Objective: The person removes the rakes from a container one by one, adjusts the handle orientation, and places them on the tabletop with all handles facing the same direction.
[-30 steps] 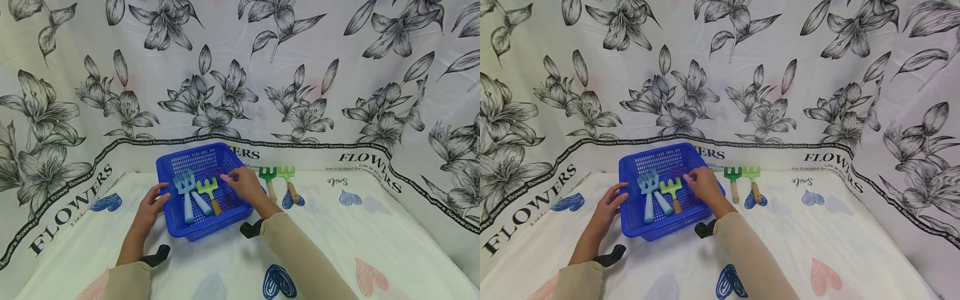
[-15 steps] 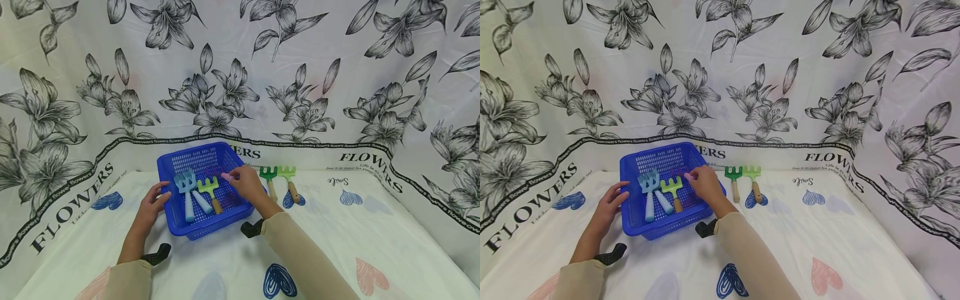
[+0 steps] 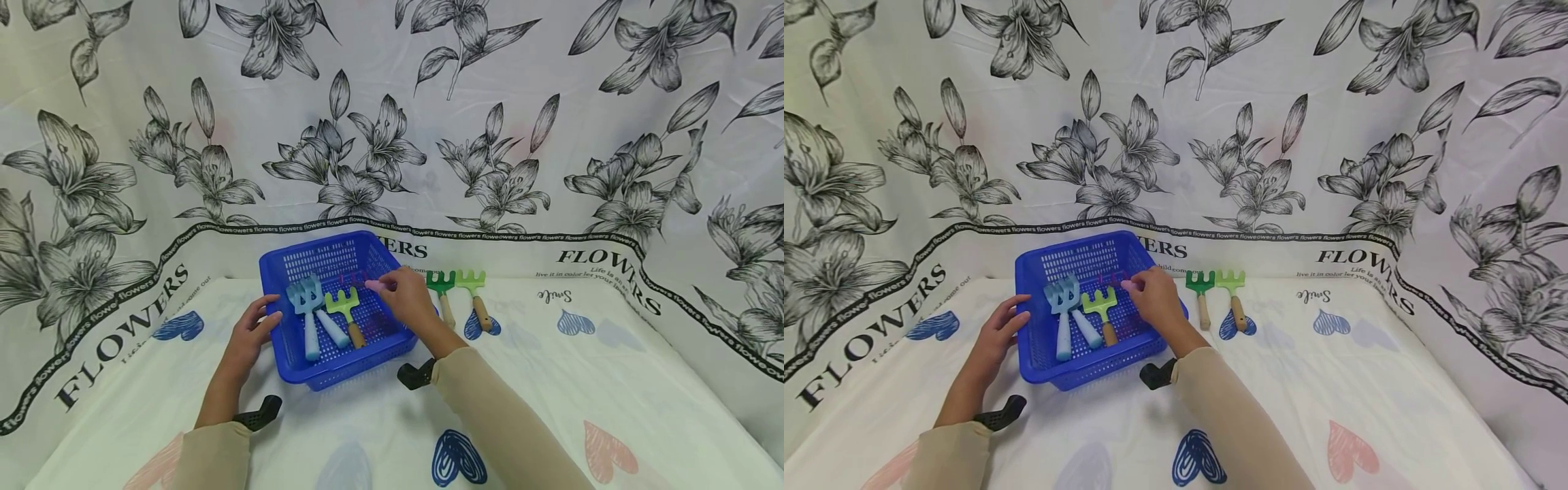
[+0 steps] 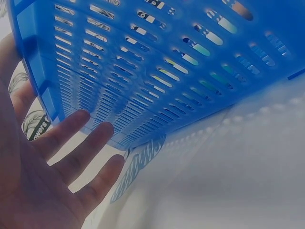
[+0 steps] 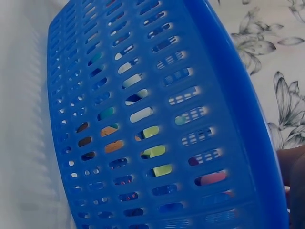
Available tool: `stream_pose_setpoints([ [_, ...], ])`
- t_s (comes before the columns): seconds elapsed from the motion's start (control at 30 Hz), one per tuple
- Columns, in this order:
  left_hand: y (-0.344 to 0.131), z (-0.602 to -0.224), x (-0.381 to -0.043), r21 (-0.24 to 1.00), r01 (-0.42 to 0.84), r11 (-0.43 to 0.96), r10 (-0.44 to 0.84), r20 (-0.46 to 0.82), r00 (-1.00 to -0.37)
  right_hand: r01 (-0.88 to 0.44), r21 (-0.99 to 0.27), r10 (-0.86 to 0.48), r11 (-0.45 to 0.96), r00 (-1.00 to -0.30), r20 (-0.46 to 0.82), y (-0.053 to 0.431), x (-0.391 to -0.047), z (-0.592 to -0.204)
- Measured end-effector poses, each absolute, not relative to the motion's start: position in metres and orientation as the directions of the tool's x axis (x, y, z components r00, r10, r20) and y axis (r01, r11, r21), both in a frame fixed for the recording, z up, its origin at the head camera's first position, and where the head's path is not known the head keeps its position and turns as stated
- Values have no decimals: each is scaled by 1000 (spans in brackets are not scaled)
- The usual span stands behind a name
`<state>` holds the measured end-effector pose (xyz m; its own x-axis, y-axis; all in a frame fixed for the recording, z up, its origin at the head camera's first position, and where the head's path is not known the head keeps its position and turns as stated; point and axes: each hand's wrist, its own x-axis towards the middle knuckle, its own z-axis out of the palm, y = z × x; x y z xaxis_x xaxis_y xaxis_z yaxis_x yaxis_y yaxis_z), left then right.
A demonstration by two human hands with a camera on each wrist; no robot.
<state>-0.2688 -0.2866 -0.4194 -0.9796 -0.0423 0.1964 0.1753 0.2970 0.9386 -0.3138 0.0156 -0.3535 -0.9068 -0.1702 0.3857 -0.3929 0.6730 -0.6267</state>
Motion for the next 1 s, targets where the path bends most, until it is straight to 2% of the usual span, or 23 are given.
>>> stream_pose_setpoints([
  [0.33, -285, -419, -268, 940, 163, 300, -48, 186, -981, -483, -638, -117, 599, -842, 527, 20, -310, -359],
  [0.6, -284, -418, -268, 942, 165, 294, -46, 186, -981, -608, -607, -109, 513, -747, 656, 26, -298, -362],
  [1.0, -286, -418, -270, 943, 157, 294, -51, 180, -982, -661, -625, -27, 415, -696, 718, 61, -286, -362],
])
